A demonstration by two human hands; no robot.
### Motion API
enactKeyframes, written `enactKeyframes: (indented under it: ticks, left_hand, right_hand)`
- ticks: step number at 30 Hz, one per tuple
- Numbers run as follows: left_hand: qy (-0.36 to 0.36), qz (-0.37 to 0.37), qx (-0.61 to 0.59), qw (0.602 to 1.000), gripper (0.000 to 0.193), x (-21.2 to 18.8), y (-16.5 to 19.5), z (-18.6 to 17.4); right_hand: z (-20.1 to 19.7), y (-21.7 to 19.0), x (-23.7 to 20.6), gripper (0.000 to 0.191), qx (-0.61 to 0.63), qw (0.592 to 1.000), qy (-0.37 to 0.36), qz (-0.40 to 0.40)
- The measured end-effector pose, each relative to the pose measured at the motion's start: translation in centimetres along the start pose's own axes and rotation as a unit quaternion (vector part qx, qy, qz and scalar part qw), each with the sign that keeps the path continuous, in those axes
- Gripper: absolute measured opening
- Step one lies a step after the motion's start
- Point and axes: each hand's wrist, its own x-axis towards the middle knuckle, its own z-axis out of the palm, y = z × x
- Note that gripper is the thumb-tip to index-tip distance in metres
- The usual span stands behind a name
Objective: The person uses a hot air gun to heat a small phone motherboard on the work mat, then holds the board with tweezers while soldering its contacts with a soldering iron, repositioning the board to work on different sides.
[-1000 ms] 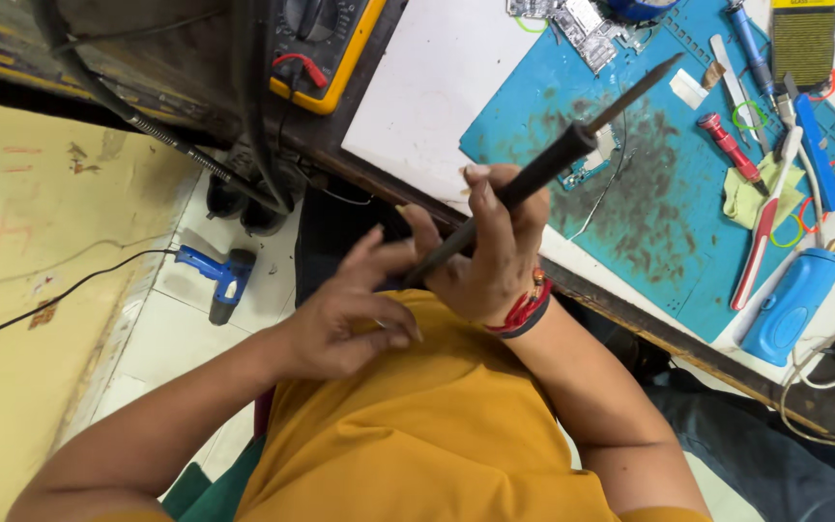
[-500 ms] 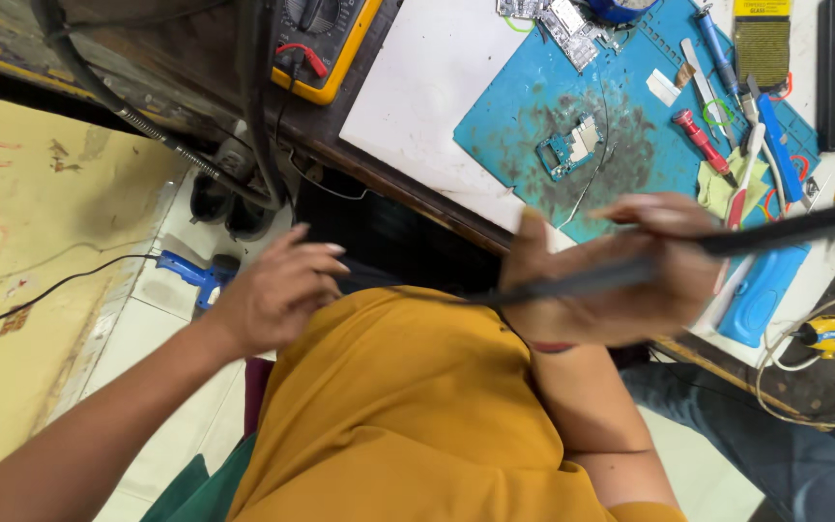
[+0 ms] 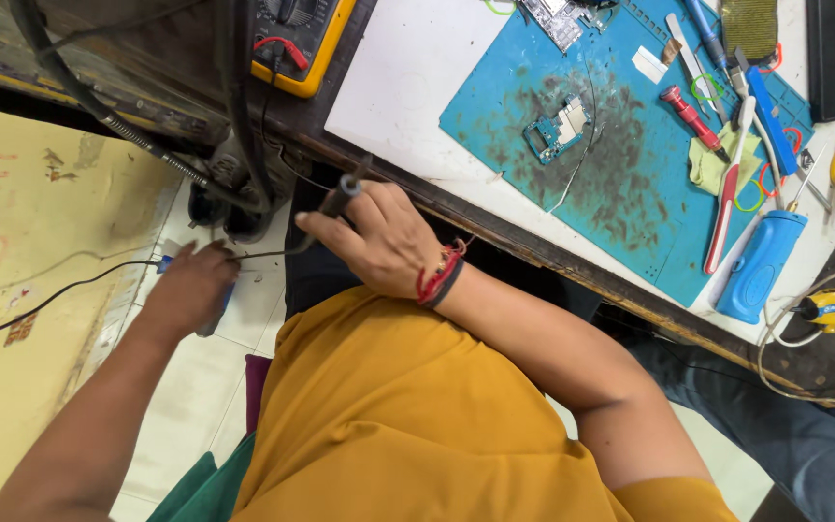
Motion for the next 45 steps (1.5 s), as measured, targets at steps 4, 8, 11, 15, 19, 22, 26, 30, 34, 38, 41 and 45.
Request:
enactKeyframes:
  ticks: [4, 8, 11, 15, 19, 22, 26, 30, 34, 38, 41, 45]
  left_hand:
    - [-0.017, -0.098, 0.032, 0.994, 0.024, -2.8, -1.4, -1.9]
    - [-0.044, -0.158, 0.134, 0.977, 0.015, -6.6, -1.7, -7.6]
    - [0.080, -0.078, 0.055, 0.992, 0.012, -7.0, 0.6, -11.1]
    - [0.137, 0.087, -0.284, 0.945, 0.027, -3.5, 7.0, -13.6]
    - [0.015, 0.182, -0.506, 0.843, 0.029, 0.6, 12.1, -17.4]
    - [0.155, 0.290, -0.515, 0.791, 0.032, 4.5, 14.5, -19.8]
    - [0.257, 0.197, -0.600, 0.732, 0.021, 10.4, 17.7, -20.1]
    - [0.279, 0.137, -0.663, 0.681, 0.014, 16.2, 20.3, -18.8]
    - [0.270, 0.101, -0.701, 0.653, 0.015, 19.0, 21.3, -18.9]
    - [0.311, 0.106, -0.600, 0.729, 0.018, 18.5, 21.1, -19.5]
    - [0.344, 0.085, -0.476, 0.805, 0.017, 17.2, 20.5, -19.4]
    - [0.343, 0.070, -0.464, 0.814, 0.018, 16.0, 20.0, -18.7]
  right_hand:
    - [-0.4, 0.2, 0.7, 0.039, 0.023, 0.996, 0.076, 0.027]
    - [-3.3, 1.3, -0.6, 0.046, -0.035, 0.958, 0.236, 0.159]
    - [-6.6, 3.6, -2.7, 0.020, 0.078, 0.858, 0.480, 0.168]
    - [-13.0, 4.9, -7.9, 0.055, 0.133, 0.782, 0.562, 0.233]
    - [-18.8, 4.5, -13.0, 0.064, 0.106, 0.730, 0.625, 0.255]
    - [-20.8, 4.1, -15.1, 0.055, 0.114, 0.668, 0.675, 0.293]
    - [-18.0, 3.1, -14.9, 0.037, 0.045, 0.707, 0.604, 0.365]
    - [-13.5, 1.9, -12.8, 0.027, 0.144, 0.766, 0.434, 0.452]
    - [-13.0, 2.6, -9.9, 0.042, -0.090, 0.904, 0.131, 0.397]
    - [-13.0, 3.4, -6.9, 0.071, -0.137, 0.914, 0.054, 0.378]
    - [-12.6, 3.2, -5.9, 0.070, -0.156, 0.907, 0.042, 0.389]
    - [-12.1, 2.7, -6.4, 0.069, -0.174, 0.904, 0.038, 0.388]
